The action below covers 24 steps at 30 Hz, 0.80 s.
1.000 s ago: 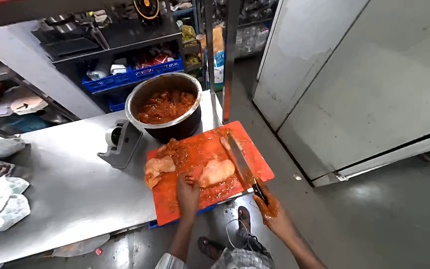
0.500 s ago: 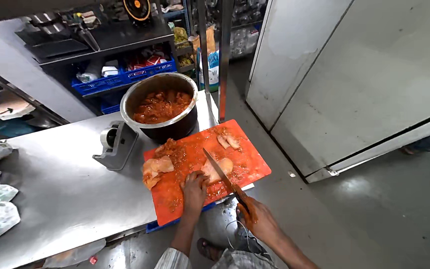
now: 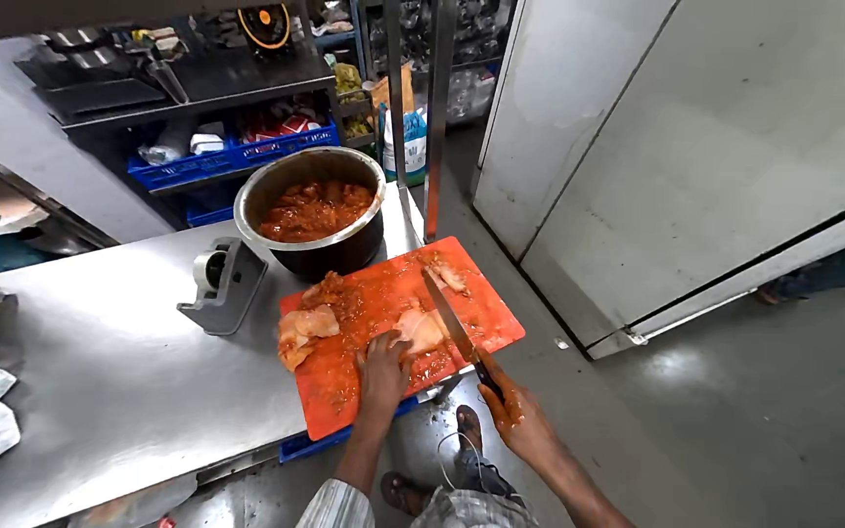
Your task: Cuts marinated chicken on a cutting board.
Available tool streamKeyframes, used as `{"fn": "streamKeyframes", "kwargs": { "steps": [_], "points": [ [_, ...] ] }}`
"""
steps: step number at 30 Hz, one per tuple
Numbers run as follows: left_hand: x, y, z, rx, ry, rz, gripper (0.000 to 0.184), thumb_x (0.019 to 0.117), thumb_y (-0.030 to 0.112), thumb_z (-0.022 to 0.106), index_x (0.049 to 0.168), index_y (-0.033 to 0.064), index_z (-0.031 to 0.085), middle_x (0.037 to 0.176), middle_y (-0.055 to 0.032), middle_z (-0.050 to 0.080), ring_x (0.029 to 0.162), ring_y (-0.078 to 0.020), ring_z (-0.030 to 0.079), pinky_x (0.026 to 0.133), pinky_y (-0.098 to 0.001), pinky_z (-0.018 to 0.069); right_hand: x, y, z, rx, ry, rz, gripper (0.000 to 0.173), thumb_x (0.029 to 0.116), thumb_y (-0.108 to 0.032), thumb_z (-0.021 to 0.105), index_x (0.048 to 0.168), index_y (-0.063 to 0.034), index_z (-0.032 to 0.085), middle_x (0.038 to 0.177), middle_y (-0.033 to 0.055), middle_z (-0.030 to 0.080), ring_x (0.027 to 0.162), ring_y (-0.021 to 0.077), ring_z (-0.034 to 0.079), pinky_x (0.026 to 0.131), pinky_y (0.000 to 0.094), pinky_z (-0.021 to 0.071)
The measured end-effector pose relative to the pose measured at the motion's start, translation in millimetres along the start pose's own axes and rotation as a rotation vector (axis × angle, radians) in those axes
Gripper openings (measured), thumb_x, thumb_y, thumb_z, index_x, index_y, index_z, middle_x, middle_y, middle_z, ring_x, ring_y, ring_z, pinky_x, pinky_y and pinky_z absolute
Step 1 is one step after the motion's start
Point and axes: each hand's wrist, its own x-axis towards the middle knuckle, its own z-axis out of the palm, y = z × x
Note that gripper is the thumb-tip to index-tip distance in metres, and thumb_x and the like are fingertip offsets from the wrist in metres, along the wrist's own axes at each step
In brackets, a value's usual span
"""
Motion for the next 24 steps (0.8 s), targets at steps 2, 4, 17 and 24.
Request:
{"fn": "streamKeyframes", "kwargs": {
  "steps": [2,4,17,24],
  "points": [
    [-0.2,0.8,-2.0,0.012,-0.002,-0.005,0.023,0.0979,0.028,0.069,0.119,0.0205,0.077,0.142,-0.0038,0.062,0.136,-0.0292,0.053,0.113,-0.0616,0.0356,0.1,-3.2,6.1,0.01,-0.034,-0.011,0.053,0.1073,-0.031,0.047,0.159,-0.0207,0.039,0.126,0.013,0.069,0.11,0.0283,0.069,0.099,0.0506,0.0522],
    [-1.1,0.1,-0.3,0.019,0.009,0.002,0.023,0.0989,0.03,0.067,0.117,0.0203,0.077,0.142,-0.0027,0.062,0.136,-0.0279,0.053,0.113,-0.0618,0.0347,0.6,-4.9,11.9,0.005,-0.07,-0.026,0.052,0.1076,-0.033,0.045,0.158,-0.0188,0.042,0.127,0.0133,0.069,0.111,0.0279,0.068,0.101,0.0495,0.0514],
    [-4.3,-5.5,-2.0,0.007,0.073,0.016,0.018,0.0979,0.029,0.067,0.105,0.0186,0.08,0.137,-0.0008,0.066,0.133,-0.0282,0.056,0.109,-0.062,0.0367,0.1,-12.3,13.1,-0.061,-0.158,0.004,0.053,0.1079,-0.032,0.042,0.159,-0.0217,0.038,0.13,0.0131,0.067,0.116,0.0292,0.066,0.102,0.0498,0.0503],
    [20.0,-7.1,-7.9,-0.134,0.04,0.125,0.021,0.0995,0.019,0.066,0.115,0.0109,0.077,0.133,-0.0063,0.069,0.131,-0.0271,0.059,0.115,-0.0536,0.0401,-0.6,-10.0,20.4,-0.067,-0.185,0.009,0.055,0.1074,-0.031,0.043,0.161,-0.023,0.035,0.129,0.0141,0.067,0.113,0.0307,0.067,0.099,0.0518,0.0517]
  ]
}}
